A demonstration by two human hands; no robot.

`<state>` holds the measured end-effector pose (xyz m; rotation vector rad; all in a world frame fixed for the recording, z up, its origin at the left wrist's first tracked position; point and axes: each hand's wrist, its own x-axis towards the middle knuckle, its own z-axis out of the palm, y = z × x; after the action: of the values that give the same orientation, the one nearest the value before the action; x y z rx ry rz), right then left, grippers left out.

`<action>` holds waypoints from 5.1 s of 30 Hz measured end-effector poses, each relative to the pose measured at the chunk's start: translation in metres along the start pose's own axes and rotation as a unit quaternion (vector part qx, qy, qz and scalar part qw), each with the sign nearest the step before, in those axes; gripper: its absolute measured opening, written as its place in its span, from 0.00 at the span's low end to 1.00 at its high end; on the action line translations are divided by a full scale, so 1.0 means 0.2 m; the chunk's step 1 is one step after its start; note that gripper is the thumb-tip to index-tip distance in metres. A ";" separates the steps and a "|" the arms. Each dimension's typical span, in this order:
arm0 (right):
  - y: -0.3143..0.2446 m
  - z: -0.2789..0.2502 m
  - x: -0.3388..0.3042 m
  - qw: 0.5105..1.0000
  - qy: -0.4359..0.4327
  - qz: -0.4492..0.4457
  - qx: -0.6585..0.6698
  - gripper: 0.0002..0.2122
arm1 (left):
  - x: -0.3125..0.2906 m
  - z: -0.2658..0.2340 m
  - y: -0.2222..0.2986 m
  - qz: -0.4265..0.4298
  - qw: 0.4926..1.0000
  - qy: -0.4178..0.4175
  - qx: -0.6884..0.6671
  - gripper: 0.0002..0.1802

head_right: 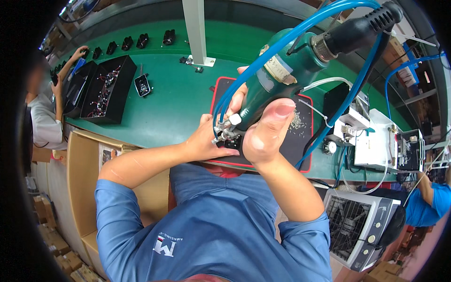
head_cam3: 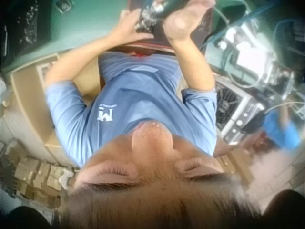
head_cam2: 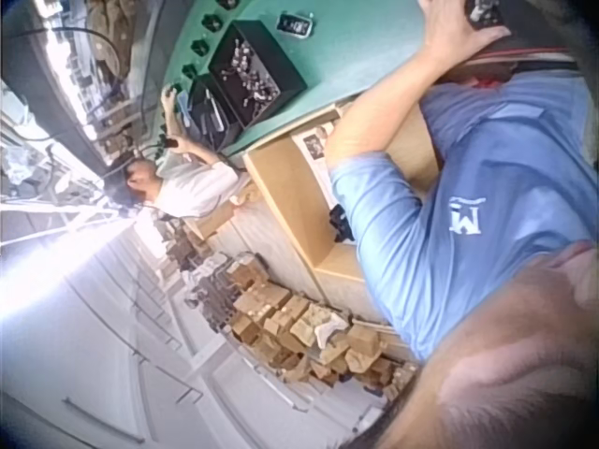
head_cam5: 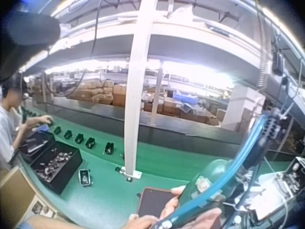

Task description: Manually assemble components and use a pneumatic screw driver to fasten parts on an assembly line.

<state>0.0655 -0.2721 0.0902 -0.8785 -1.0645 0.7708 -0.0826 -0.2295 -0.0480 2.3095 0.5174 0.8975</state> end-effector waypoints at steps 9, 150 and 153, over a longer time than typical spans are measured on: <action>0.07 -0.03 0.00 0.999 -0.030 0.010 0.014 0.49 | 0.03 -0.03 0.01 -0.010 0.999 -0.040 0.014 0.42; -0.28 -0.32 0.44 0.986 0.056 -0.096 -0.126 0.30 | -0.05 0.02 0.01 0.013 0.999 -0.005 0.036 0.26; -0.22 -0.30 0.42 0.987 0.037 -0.118 -0.104 0.34 | -0.06 0.03 0.01 0.008 1.000 -0.004 0.030 0.25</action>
<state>0.1526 -0.2316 0.1484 -0.9291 -1.1740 0.4310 -0.0865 -0.2385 -0.0556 2.3736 0.5301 0.8911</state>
